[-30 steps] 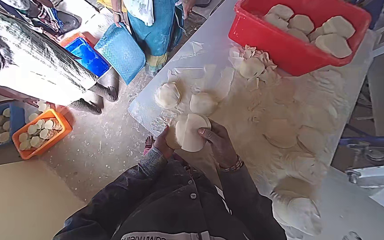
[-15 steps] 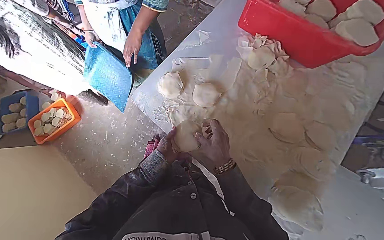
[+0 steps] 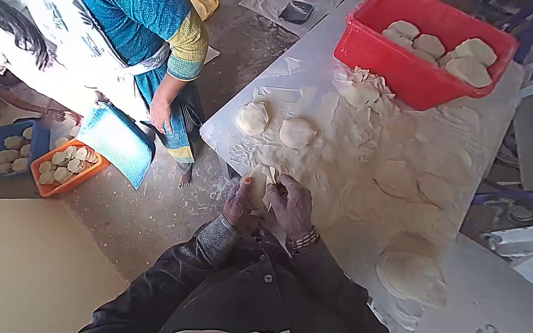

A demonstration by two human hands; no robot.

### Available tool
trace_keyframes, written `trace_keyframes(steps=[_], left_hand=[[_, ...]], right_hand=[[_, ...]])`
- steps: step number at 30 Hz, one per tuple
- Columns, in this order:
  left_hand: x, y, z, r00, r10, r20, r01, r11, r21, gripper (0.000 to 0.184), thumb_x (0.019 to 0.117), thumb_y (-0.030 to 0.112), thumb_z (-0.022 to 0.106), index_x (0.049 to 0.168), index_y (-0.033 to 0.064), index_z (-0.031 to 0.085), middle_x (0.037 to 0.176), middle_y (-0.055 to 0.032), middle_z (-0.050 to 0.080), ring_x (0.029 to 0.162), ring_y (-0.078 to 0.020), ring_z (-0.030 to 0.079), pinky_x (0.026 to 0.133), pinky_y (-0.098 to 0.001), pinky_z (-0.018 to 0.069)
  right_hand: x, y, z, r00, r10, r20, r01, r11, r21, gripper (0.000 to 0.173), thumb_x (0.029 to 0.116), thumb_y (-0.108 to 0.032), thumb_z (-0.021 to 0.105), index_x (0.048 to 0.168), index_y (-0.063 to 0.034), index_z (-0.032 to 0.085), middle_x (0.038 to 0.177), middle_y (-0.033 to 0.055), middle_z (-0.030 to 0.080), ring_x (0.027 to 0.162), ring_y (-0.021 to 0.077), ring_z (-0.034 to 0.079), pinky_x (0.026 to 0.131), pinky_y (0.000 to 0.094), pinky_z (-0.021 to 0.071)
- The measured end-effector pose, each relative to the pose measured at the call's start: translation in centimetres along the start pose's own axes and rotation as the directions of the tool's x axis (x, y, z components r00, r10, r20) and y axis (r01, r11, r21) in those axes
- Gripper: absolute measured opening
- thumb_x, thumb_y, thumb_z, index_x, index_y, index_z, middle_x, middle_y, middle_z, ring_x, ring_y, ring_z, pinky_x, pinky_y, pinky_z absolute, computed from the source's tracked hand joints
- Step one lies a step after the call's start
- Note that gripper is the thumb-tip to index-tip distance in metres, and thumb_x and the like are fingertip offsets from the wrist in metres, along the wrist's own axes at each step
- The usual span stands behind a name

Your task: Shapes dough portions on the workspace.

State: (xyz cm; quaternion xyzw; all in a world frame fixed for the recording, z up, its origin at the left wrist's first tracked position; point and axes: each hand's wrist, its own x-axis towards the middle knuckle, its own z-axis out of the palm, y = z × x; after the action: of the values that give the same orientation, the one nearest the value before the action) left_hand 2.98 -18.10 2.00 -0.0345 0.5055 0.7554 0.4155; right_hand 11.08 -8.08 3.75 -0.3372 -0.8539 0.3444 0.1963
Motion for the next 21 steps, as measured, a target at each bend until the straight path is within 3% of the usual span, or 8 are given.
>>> trace_keyframes(steps=[2,3,5,8,10,13,19,21], left_hand=[[-0.7,0.6,-1.2,0.998,-0.056,-0.043,0.053,0.997,-0.061,0.036,0.1126,0.02,0.029,0.128,-0.0027,0.051,0.1,-0.0102,0.068,0.089,-0.0156,0.07,0.08,-0.0342,0.0599],[-0.9,0.8,-2.0,0.995,-0.081,-0.051,0.076,0.993,-0.095,0.037,0.1128,0.022,0.029,0.13,-0.0019,0.051,0.103,-0.0118,0.067,0.091,-0.0175,0.069,0.081,-0.036,0.0591],[-1.3,1.0,-3.4,0.993,-0.104,-0.052,0.095,0.983,-0.156,0.037,0.1126,0.025,0.03,0.131,0.0001,0.05,0.106,-0.0125,0.066,0.094,-0.0189,0.068,0.082,-0.037,0.0585],[-2.5,1.6,-5.1,0.995,-0.086,-0.042,0.077,0.981,-0.178,0.035,0.1116,0.023,0.034,0.133,0.0,0.049,0.108,-0.0122,0.066,0.096,-0.0185,0.068,0.085,-0.0364,0.0581],[-3.3,1.8,-6.2,0.997,-0.061,-0.056,0.05,0.984,-0.172,0.03,0.1078,0.013,0.044,0.134,-0.0015,0.048,0.106,-0.0124,0.068,0.094,-0.0188,0.069,0.085,-0.0364,0.0592],[-4.2,1.8,-7.6,0.991,-0.07,-0.11,0.051,0.984,-0.169,0.03,0.102,0.002,0.053,0.131,-0.0025,0.049,0.102,-0.0128,0.069,0.088,-0.0194,0.07,0.08,-0.0368,0.0605],[-5.3,1.3,-10.0,0.975,-0.112,-0.194,0.084,0.986,-0.147,0.027,0.1011,0.001,0.054,0.128,-0.0018,0.051,0.099,-0.0128,0.069,0.084,-0.0199,0.07,0.075,-0.0368,0.0607],[-5.6,0.8,-10.7,0.976,-0.106,-0.19,0.083,0.989,-0.126,0.028,0.1018,0.003,0.052,0.13,-0.0007,0.051,0.099,-0.013,0.069,0.084,-0.0204,0.071,0.074,-0.0375,0.0608]], right_hand=[[0.3,0.1,0.1,0.98,0.15,0.131,-0.18,0.948,0.263,0.015,0.0903,-0.019,0.059,0.083,-0.0084,0.066,0.069,-0.0032,0.059,0.063,0.0062,0.058,0.061,0.0287,0.0471],[0.5,0.2,0.3,0.961,0.198,0.194,-0.263,0.87,0.416,0.012,0.0898,-0.014,0.057,0.081,-0.0104,0.064,0.067,-0.0058,0.058,0.062,0.0036,0.057,0.061,0.0252,0.0472],[0.4,-0.2,0.6,0.925,0.231,0.302,-0.377,0.665,0.645,0.018,0.0929,-0.005,0.049,0.083,-0.0088,0.063,0.072,-0.0034,0.063,0.065,0.0053,0.061,0.062,0.0239,0.0535],[0.0,-1.0,1.2,0.879,0.21,0.429,-0.474,0.486,0.734,0.025,0.101,-0.012,0.042,0.1,-0.0031,0.065,0.084,0.0047,0.07,0.076,0.0132,0.07,0.071,0.031,0.0606],[-0.3,-1.5,1.6,0.862,0.138,0.488,-0.488,0.489,0.723,0.021,0.1015,-0.016,0.049,0.107,-0.0014,0.064,0.09,0.0067,0.071,0.081,0.0144,0.071,0.076,0.0316,0.061],[-0.6,-2.6,1.7,0.827,0.057,0.559,-0.492,0.555,0.671,0.013,0.0967,-0.005,0.057,0.103,0.0001,0.067,0.09,0.0071,0.071,0.08,0.0141,0.071,0.075,0.0307,0.0613],[0.7,-2.0,-0.1,0.686,-0.086,0.723,-0.385,0.8,0.46,0.007,0.0947,-0.006,0.062,0.097,-0.0032,0.069,0.084,-0.0008,0.071,0.076,0.0062,0.068,0.072,0.0254,0.0575],[2.6,-1.0,-2.2,0.692,-0.071,0.718,-0.326,0.857,0.398,0.008,0.0968,-0.006,0.061,0.099,-0.0032,0.068,0.085,-0.0017,0.071,0.077,0.0057,0.068,0.073,0.0254,0.0581]])
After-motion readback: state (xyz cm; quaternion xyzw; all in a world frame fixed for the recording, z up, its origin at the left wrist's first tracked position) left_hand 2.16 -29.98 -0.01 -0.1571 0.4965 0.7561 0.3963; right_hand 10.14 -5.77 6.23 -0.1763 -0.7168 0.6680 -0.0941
